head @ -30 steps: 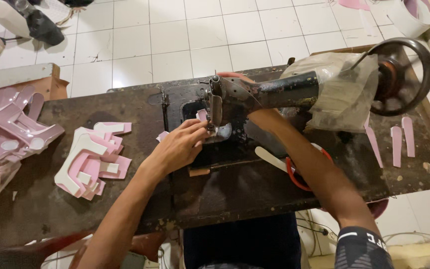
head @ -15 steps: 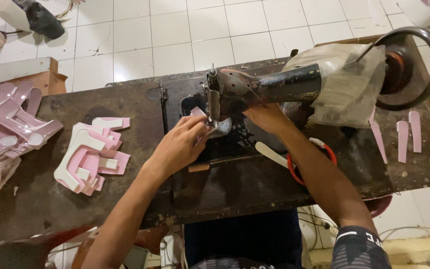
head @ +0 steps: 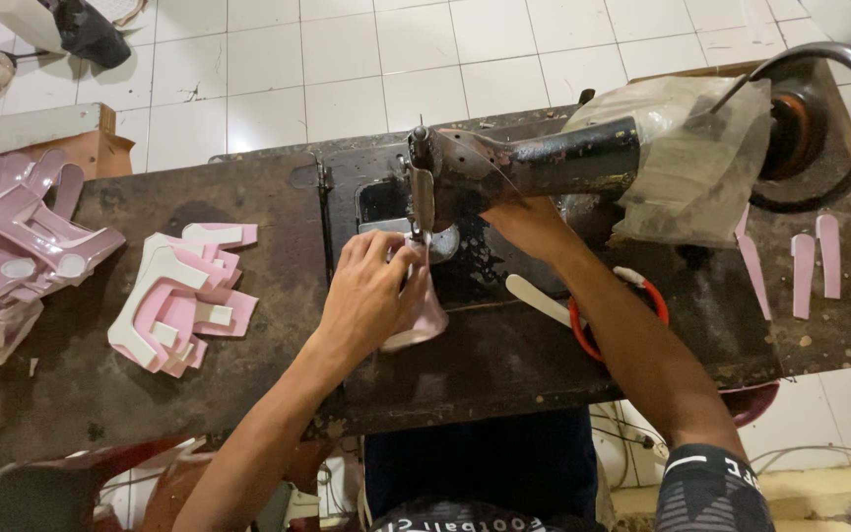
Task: The person sews pink shoe upper pieces together on a treadle sewing machine, guiding the fabric under the needle, then trims the thread with scissors and places the finished piece on a growing pile of completed shoe parts on the workbench.
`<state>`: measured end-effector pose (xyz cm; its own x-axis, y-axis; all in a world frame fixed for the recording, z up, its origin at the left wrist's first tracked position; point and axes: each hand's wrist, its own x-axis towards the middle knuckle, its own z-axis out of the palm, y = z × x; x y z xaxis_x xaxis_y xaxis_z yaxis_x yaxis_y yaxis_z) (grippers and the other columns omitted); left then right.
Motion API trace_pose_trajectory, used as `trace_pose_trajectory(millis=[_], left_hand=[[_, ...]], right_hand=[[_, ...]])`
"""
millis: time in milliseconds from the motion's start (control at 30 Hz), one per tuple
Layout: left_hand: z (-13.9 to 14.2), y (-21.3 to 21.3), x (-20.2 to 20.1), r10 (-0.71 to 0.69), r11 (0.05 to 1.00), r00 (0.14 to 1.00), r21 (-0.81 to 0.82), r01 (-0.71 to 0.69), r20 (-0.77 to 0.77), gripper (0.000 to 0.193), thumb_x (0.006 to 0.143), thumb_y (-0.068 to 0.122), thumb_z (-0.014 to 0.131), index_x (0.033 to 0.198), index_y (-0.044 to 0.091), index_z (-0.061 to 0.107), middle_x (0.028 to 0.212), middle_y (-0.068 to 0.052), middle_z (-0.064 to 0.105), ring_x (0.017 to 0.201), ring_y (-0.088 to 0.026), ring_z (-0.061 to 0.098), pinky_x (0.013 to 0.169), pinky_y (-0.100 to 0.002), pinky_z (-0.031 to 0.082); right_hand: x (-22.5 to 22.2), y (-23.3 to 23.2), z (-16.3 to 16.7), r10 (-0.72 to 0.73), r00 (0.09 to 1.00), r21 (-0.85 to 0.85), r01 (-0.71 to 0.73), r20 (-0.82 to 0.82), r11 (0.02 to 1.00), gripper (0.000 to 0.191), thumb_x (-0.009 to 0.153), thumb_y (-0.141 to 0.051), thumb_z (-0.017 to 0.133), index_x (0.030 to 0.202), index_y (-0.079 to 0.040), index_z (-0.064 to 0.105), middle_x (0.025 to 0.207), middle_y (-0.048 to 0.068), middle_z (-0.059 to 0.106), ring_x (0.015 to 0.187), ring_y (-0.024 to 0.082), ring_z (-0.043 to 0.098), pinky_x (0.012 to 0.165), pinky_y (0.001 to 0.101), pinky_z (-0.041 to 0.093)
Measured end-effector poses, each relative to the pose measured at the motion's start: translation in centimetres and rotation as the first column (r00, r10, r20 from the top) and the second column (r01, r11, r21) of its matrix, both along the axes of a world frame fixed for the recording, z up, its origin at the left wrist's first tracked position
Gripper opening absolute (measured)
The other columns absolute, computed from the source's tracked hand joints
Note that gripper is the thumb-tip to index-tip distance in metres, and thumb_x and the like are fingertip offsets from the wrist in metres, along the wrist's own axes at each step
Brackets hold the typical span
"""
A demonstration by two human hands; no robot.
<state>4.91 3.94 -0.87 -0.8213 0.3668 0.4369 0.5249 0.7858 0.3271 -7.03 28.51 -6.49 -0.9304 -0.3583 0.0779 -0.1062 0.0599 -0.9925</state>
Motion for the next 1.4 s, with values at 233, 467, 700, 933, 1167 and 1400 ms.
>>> trace_pose_trajectory(millis=[233,467,700,933,1167,1400], left_hand=[[-0.5,0.2,-0.9,-0.014,1.0,0.993,0.018,0.012,0.12,0.019,0.09,0.016,0.071,0.106,0.006,0.068,0.103,-0.014,0.06,0.103,-0.034,0.06,0.091,-0.047,0.051],[0.6,-3.8,-5.7,-0.301,0.896,0.759,0.445,0.017,0.578,0.036,0.088,0.011,0.074,0.111,0.004,0.047,0.12,-0.013,0.065,0.09,-0.027,0.069,0.077,-0.037,0.059],[-0.5,-3.7,-5.0,-0.383,0.868,0.813,0.472,0.154,0.438,0.032,0.096,0.009,0.071,0.112,0.005,0.043,0.14,-0.019,0.06,0.132,-0.035,0.06,0.104,-0.043,0.048],[0.0,-3.0,-3.6,-0.232,0.971,0.936,0.117,0.208,0.264,0.037,0.095,0.03,0.071,0.114,0.003,0.055,0.134,-0.019,0.063,0.135,-0.038,0.053,0.111,-0.049,0.04],[1.4,-1.0,-1.2,-0.093,0.996,0.979,0.026,0.09,0.183,0.066,0.085,0.041,0.079,0.124,-0.007,0.055,0.108,-0.02,0.067,0.116,-0.039,0.06,0.107,-0.048,0.042],[0.7,0.0,0.3,-0.067,0.995,0.997,0.078,0.064,0.036,0.067,0.087,0.036,0.08,0.129,-0.01,0.056,0.111,-0.02,0.067,0.116,-0.039,0.061,0.107,-0.047,0.043]], right_hand=[[-0.2,0.5,-1.0,-0.026,1.0,0.049,0.025,0.012,0.998,0.025,0.092,-0.007,0.071,0.117,-0.005,0.07,0.094,-0.002,0.064,0.086,0.01,0.056,0.071,0.0308,0.048],[-0.2,0.1,-0.4,-0.118,0.993,0.207,0.112,0.018,0.972,0.035,0.086,-0.01,0.073,0.12,-0.007,0.067,0.099,-0.001,0.067,0.091,0.009,0.06,0.076,0.0306,0.051],[0.1,-0.1,0.3,-0.075,0.997,0.263,0.073,0.0,0.962,0.021,0.095,-0.016,0.074,0.113,-0.005,0.073,0.09,0.0,0.067,0.086,0.01,0.058,0.073,0.0319,0.049],[0.2,-0.3,0.7,-0.007,1.0,0.035,0.006,0.022,0.999,0.038,0.093,-0.011,0.07,0.131,-0.01,0.066,0.087,-0.003,0.061,0.079,0.011,0.052,0.065,0.0306,0.043],[-0.1,0.2,-0.4,-0.085,0.996,0.16,0.086,-0.013,0.983,0.037,0.083,-0.006,0.068,0.12,-0.005,0.07,0.095,0.0,0.068,0.09,0.011,0.061,0.074,0.0318,0.049],[0.2,0.2,0.5,-0.105,0.994,0.328,0.102,-0.008,0.939,0.022,0.089,-0.013,0.068,0.107,-0.002,0.073,0.09,0.007,0.068,0.084,0.016,0.061,0.073,0.0365,0.049]])
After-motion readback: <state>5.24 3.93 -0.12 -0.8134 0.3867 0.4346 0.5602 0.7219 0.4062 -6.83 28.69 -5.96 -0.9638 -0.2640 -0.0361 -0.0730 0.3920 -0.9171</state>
